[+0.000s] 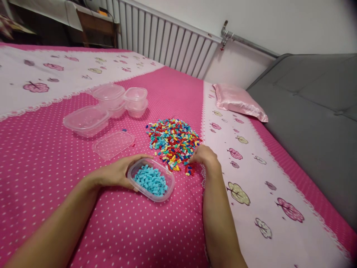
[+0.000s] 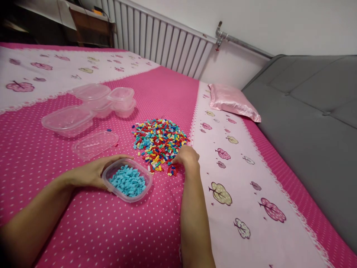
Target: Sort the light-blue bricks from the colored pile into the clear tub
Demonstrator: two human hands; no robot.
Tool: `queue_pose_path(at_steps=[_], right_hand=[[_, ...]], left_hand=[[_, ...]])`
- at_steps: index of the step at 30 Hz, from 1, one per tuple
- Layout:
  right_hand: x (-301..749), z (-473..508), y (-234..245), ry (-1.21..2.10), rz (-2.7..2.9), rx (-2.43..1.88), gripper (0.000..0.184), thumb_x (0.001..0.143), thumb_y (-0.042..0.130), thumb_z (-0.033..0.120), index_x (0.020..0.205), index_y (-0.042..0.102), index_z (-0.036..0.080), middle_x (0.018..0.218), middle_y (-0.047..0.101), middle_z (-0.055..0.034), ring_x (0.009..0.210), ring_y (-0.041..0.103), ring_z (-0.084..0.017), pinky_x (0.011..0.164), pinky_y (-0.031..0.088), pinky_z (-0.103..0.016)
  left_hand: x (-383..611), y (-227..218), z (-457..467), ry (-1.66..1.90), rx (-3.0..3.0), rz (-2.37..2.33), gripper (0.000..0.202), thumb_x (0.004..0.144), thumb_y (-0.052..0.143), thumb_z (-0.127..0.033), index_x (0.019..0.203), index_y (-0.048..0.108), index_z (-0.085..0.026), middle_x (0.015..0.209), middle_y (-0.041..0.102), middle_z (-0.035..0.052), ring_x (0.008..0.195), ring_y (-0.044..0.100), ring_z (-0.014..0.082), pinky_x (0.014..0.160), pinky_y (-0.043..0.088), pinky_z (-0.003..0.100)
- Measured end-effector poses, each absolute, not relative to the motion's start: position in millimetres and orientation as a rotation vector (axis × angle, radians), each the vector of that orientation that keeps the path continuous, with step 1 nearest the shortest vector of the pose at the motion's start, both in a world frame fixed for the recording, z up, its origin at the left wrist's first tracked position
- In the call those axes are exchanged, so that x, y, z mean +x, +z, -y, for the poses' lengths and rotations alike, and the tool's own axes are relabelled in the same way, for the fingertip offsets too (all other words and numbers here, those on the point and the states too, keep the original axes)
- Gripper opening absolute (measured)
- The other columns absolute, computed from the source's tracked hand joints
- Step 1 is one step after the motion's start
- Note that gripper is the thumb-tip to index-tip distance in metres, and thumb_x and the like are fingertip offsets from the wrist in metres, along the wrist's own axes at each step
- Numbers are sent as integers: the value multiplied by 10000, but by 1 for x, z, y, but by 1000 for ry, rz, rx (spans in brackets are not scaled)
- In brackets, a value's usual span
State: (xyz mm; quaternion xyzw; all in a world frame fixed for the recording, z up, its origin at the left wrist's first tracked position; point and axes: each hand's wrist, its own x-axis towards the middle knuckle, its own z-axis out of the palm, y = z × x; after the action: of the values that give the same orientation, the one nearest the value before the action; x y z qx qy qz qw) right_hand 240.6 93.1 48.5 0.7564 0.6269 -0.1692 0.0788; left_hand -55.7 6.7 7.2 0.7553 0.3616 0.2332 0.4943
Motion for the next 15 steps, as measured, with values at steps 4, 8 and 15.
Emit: queue_pose_path(at_steps=[4, 8, 15], right_hand=[[237, -93, 48, -496, -1898, 2280, 331, 517, 822, 389, 771, 704, 213, 922, 713, -88, 862, 663, -236, 705, 496, -312], [231, -93, 47, -487, -1929, 2266, 274, 514, 812, 316, 743, 703, 211, 884, 716, -93, 837, 669, -240, 672, 503, -308], [236, -92, 45, -586, -2021, 2211, 132, 552, 760, 251, 660, 707, 195, 818, 724, -66, 794, 661, -216, 648, 470, -273]], left_hand=[[-56, 6, -7, 563, 1824, -882, 835, 626, 806, -348, 1333, 383, -211, 1327, 545, 123, 1201, 528, 296, 996, 440, 381], [-57, 5, -7, 575, 1841, -874, 838, 635, 800, -390, 1343, 388, -217, 1334, 544, 121, 1203, 527, 303, 985, 448, 379], [-57, 6, -7, 564, 1824, -866, 844, 636, 799, -375, 1346, 371, -214, 1337, 536, 128, 1207, 522, 298, 992, 442, 384]])
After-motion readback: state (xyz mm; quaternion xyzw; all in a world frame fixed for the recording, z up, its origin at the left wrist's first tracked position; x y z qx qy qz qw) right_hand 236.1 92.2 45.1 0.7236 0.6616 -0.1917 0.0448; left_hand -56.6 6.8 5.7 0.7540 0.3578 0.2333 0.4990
